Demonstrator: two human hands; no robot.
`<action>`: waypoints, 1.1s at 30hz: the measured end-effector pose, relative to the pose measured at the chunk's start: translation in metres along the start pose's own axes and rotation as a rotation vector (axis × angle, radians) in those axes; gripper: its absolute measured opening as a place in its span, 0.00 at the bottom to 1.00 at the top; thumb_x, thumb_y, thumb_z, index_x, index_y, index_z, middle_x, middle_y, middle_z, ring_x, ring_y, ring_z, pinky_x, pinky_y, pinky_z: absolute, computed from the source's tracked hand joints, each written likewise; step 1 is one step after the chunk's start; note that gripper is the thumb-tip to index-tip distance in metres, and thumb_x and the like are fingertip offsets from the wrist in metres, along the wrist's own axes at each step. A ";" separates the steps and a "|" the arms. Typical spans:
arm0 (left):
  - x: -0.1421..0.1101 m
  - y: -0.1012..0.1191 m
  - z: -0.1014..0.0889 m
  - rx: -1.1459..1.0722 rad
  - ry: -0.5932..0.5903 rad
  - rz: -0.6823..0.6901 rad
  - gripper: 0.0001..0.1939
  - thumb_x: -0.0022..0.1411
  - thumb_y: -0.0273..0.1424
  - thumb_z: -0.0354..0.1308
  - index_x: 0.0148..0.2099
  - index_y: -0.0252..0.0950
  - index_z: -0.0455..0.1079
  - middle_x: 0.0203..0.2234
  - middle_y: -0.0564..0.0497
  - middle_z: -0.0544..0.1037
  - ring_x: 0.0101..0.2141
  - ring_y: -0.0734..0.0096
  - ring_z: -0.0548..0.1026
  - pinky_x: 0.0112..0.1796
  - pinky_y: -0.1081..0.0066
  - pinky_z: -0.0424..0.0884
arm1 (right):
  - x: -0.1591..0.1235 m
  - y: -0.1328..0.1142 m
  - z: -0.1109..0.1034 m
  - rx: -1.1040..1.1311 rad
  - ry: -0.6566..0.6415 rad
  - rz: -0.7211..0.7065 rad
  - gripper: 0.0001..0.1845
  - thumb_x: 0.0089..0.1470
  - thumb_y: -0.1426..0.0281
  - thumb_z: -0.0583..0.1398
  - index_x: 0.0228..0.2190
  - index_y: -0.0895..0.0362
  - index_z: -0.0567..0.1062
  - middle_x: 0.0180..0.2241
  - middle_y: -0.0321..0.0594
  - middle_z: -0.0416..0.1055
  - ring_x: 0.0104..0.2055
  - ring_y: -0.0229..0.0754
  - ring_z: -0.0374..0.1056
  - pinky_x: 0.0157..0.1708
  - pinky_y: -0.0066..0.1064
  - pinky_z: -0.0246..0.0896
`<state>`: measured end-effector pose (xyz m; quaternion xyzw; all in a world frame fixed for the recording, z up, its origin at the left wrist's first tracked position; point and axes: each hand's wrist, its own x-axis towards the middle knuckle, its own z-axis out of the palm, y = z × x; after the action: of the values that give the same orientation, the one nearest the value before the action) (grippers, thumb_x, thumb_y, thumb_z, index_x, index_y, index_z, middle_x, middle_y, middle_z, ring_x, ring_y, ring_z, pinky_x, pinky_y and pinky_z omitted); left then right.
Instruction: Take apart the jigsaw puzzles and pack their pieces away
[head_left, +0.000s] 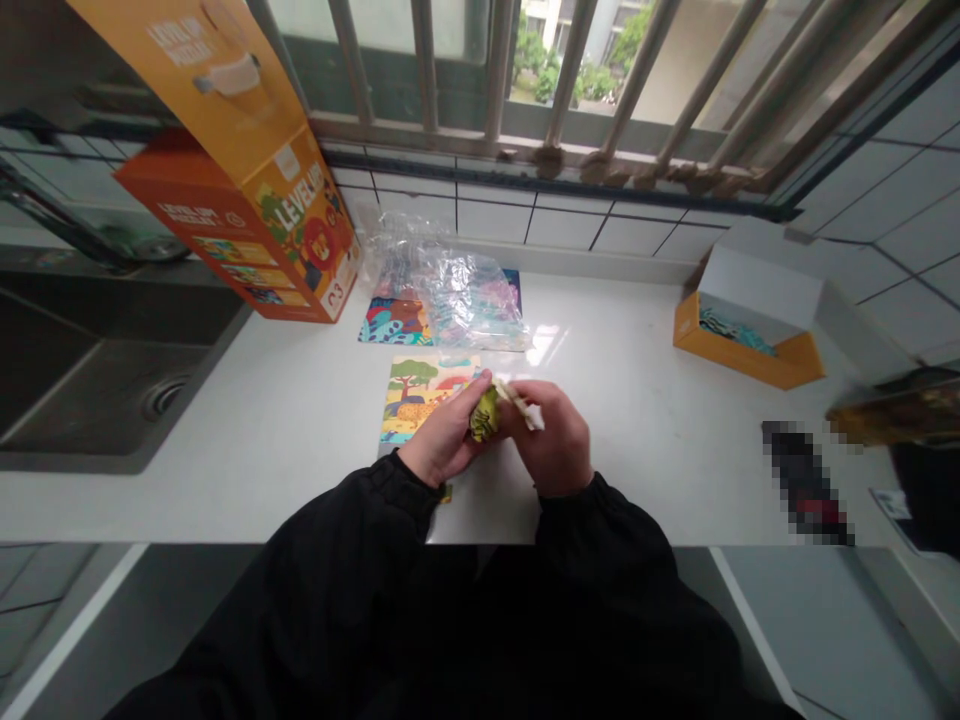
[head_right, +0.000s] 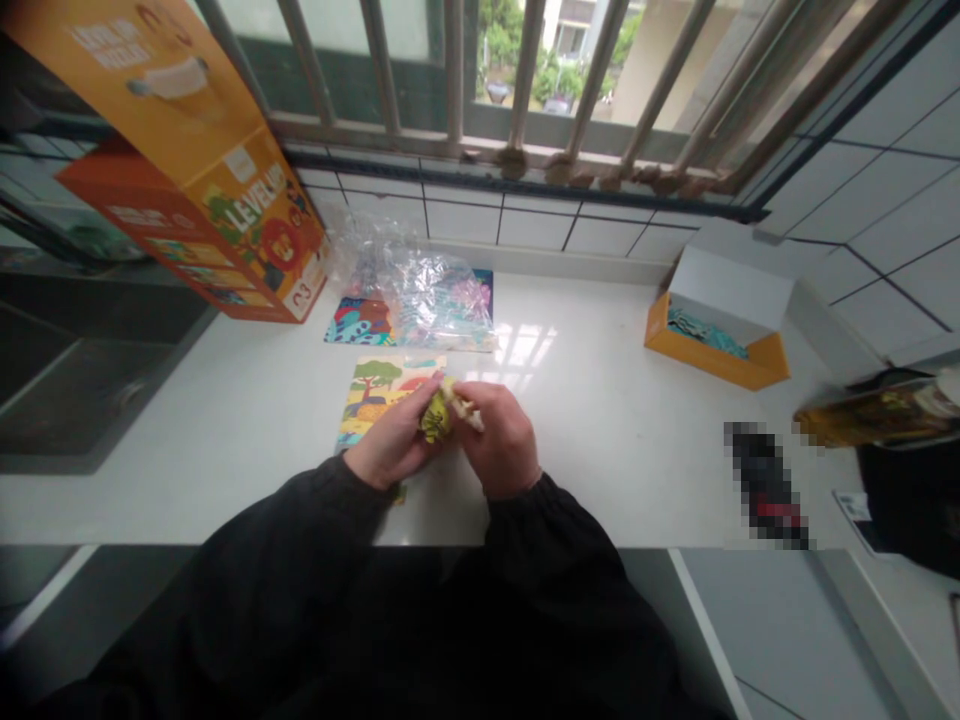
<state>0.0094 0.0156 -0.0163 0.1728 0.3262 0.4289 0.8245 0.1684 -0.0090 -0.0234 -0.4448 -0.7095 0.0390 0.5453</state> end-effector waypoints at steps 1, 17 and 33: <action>0.000 0.000 0.000 -0.026 -0.031 -0.011 0.17 0.70 0.44 0.69 0.43 0.33 0.75 0.32 0.48 0.81 0.31 0.69 0.81 0.35 0.71 0.80 | -0.002 -0.002 0.003 0.067 -0.104 -0.087 0.13 0.68 0.71 0.65 0.53 0.50 0.78 0.47 0.43 0.83 0.48 0.46 0.81 0.51 0.40 0.80; -0.002 0.000 0.001 0.007 0.041 0.106 0.17 0.59 0.34 0.76 0.47 0.33 0.79 0.31 0.52 0.81 0.29 0.73 0.80 0.32 0.74 0.79 | 0.000 -0.003 -0.001 0.175 -0.029 0.060 0.03 0.67 0.67 0.69 0.42 0.51 0.83 0.38 0.39 0.82 0.40 0.44 0.79 0.43 0.37 0.76; -0.003 -0.006 -0.006 0.200 -0.077 0.035 0.24 0.63 0.47 0.74 0.50 0.35 0.77 0.38 0.45 0.83 0.35 0.64 0.83 0.33 0.68 0.83 | 0.002 0.019 -0.004 0.330 0.008 0.784 0.30 0.59 0.40 0.67 0.37 0.56 0.77 0.28 0.34 0.76 0.27 0.39 0.72 0.26 0.29 0.66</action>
<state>0.0079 0.0097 -0.0234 0.2761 0.3325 0.4016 0.8074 0.1826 0.0023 -0.0308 -0.5879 -0.4689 0.3547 0.5556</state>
